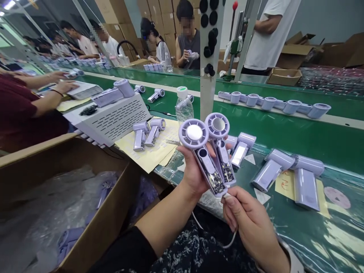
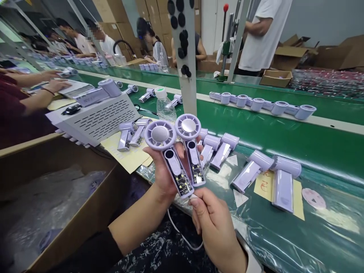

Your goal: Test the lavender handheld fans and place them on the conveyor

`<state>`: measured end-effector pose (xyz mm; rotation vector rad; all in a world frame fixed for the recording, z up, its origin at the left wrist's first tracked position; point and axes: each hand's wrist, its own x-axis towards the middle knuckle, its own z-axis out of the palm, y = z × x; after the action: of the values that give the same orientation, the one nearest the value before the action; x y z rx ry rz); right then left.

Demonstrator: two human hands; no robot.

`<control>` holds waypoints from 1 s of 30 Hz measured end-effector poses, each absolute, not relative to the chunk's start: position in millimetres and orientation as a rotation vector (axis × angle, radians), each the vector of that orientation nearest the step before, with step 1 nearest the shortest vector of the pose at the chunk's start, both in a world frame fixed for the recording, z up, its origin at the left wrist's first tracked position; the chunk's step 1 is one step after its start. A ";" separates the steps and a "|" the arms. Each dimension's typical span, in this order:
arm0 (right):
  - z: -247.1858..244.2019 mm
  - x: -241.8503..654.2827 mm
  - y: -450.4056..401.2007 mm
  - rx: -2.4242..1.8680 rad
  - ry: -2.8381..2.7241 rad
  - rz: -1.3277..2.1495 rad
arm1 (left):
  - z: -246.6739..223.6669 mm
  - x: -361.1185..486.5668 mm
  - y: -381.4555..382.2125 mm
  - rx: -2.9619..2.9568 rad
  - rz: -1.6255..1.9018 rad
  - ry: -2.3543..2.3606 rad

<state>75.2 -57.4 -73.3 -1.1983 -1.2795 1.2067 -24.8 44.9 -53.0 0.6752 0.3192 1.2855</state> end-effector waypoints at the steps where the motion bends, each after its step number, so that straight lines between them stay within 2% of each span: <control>1: -77.8 71.4 -59.1 -1.205 -1.185 1.227 | -56.1 -24.1 44.8 0.689 1.322 0.345; 5: -87.3 72.3 -59.8 -1.223 -1.163 1.263 | -68.0 -25.5 45.0 0.704 1.399 0.378; 9: -84.5 88.5 -53.4 -1.123 -1.586 1.032 | -63.2 -34.6 42.1 0.535 1.348 0.311; 12: -86.6 89.4 -51.9 -1.128 -1.566 0.920 | -54.6 -38.5 40.0 0.399 1.316 0.232; 19: -100.1 67.5 -57.2 -1.177 -1.075 1.252 | -61.2 -37.7 42.4 0.553 1.352 0.189; 23: -105.1 61.5 -59.6 -1.193 -0.970 1.322 | -70.2 -34.9 39.1 0.653 1.405 0.238; 30: -85.8 102.3 -48.8 -1.259 -1.415 0.990 | -68.1 -32.2 40.4 0.662 1.393 0.212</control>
<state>102.3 -48.8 -85.8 -1.2592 -1.4147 0.9897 -32.2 40.4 -68.1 0.6617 0.2121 1.3931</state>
